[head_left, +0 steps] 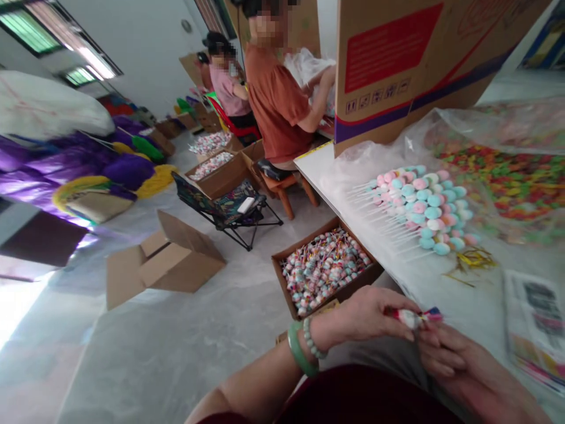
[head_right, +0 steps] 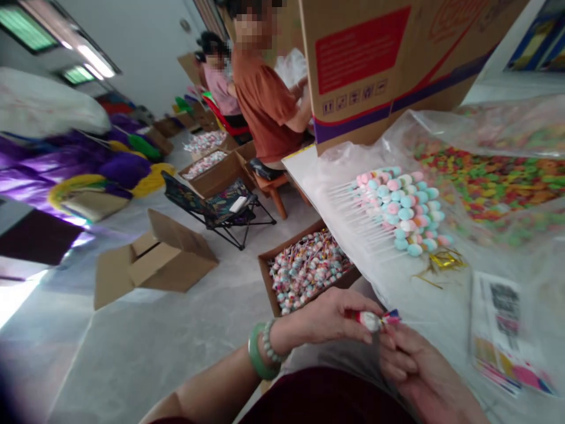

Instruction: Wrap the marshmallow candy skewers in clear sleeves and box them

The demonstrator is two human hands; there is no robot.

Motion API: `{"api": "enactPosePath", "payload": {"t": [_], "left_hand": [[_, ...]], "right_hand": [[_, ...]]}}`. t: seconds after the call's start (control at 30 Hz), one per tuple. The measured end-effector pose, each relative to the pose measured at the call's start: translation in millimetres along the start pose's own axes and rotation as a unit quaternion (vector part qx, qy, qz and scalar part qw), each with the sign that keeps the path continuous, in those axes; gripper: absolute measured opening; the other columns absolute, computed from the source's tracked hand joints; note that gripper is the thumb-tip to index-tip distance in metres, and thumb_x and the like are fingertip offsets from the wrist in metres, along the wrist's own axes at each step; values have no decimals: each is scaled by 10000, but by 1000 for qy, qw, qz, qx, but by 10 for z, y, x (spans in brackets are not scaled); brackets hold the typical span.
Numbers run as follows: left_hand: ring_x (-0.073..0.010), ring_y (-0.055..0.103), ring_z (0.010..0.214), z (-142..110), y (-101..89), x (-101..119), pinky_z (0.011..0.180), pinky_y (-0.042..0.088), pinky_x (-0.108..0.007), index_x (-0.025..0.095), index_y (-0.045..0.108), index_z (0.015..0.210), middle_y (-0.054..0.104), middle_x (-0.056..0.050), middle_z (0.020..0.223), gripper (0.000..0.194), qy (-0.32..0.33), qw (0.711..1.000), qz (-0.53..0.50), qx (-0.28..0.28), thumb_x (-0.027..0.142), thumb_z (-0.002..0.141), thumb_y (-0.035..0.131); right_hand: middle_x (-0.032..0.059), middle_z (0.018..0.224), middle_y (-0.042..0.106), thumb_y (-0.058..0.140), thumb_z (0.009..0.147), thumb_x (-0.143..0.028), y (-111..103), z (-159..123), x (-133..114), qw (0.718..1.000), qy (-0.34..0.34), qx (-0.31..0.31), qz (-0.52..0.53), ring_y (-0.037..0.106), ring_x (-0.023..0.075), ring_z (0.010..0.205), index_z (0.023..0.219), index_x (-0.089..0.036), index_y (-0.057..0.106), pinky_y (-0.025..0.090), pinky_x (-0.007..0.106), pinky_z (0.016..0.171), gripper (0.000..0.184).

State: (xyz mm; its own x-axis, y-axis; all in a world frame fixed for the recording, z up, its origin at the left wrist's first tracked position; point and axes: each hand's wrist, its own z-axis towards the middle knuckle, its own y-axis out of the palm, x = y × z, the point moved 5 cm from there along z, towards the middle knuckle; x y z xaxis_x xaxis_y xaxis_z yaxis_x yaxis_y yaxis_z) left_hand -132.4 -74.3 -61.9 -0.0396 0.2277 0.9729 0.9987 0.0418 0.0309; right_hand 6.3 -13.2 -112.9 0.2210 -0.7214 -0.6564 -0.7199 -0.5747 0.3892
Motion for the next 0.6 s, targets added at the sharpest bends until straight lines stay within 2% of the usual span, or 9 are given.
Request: {"api": "enactPosePath", "payload": {"t": [0.07, 0.17, 0.3, 0.33, 0.4, 0.47, 0.5, 0.53, 0.6], "left_hand": [[-182, 572, 916, -59, -70, 54, 844, 422, -243, 188, 660, 1117, 656, -30, 980, 474, 15, 998, 54, -24, 387, 694, 735], [-172, 586, 863, -140, -175, 114, 817, 422, -230, 178, 687, 1057, 667, -28, 941, 384, 34, 993, 98, -63, 386, 735, 697], [-135, 571, 739, -200, -359, 82, 708, 406, -192, 197, 722, 962, 668, 0, 813, 239, 17, 982, 171, -79, 299, 751, 675], [-125, 556, 693, -214, -407, 39, 667, 397, -186, 201, 728, 936, 656, 13, 758, 215, -5, 980, 181, -79, 280, 745, 671], [-119, 535, 649, -255, -526, -70, 621, 386, -185, 203, 735, 901, 638, 26, 698, 198, -46, 981, 178, -57, 263, 726, 667], [-138, 547, 665, -312, -715, -227, 628, 405, -201, 197, 736, 897, 651, 13, 727, 223, -78, 985, 153, 0, 290, 704, 672], [-153, 557, 683, -339, -831, -344, 634, 420, -215, 194, 733, 906, 659, -1, 753, 245, -101, 985, 139, 22, 318, 706, 667], [-169, 565, 681, -354, -984, -481, 628, 435, -233, 190, 728, 923, 666, -16, 763, 291, -123, 982, 125, 63, 354, 688, 678], [-212, 588, 706, -348, -1357, -784, 627, 469, -276, 176, 711, 957, 672, -46, 766, 391, -151, 961, 137, 189, 440, 670, 674]], "right_hand": [[-64, 518, 348, 801, 572, -339, 129, 0, 48, 991, 81, -70, 86, 143, 24, 412, 589, -167, 576, 202, 184, 396, 284], [-46, 544, 402, 749, 649, -421, 236, -19, -23, 988, 91, -100, 75, 258, 50, 430, 659, -168, 608, 257, 197, 429, 289], [-13, 583, 497, 640, 739, -433, 373, 52, -128, 970, -13, -95, -221, 405, 109, 495, 679, -180, 620, 315, 236, 490, 261], [-10, 578, 509, 617, 756, -408, 400, 78, -167, 942, -75, -65, -322, 433, 124, 513, 656, -190, 613, 318, 244, 503, 240], [8, 608, 553, 556, 806, -373, 452, 83, -262, 844, -215, 19, -491, 494, 158, 576, 649, -210, 609, 334, 264, 544, 233], [27, 696, 607, 488, 861, -322, 467, 43, -342, 743, -310, 86, -587, 547, 181, 662, 713, -219, 623, 362, 284, 611, 225], [33, 732, 628, 464, 874, -290, 432, 23, -384, 715, -331, 111, -606, 566, 186, 691, 750, -220, 628, 374, 288, 635, 217], [32, 762, 645, 453, 877, -261, 358, 7, -435, 705, -337, 135, -609, 582, 187, 720, 784, -221, 630, 386, 288, 655, 203], [18, 795, 668, 455, 869, -230, 107, -41, -562, 721, -331, 191, -579, 603, 181, 760, 822, -226, 631, 407, 277, 679, 182]]}}
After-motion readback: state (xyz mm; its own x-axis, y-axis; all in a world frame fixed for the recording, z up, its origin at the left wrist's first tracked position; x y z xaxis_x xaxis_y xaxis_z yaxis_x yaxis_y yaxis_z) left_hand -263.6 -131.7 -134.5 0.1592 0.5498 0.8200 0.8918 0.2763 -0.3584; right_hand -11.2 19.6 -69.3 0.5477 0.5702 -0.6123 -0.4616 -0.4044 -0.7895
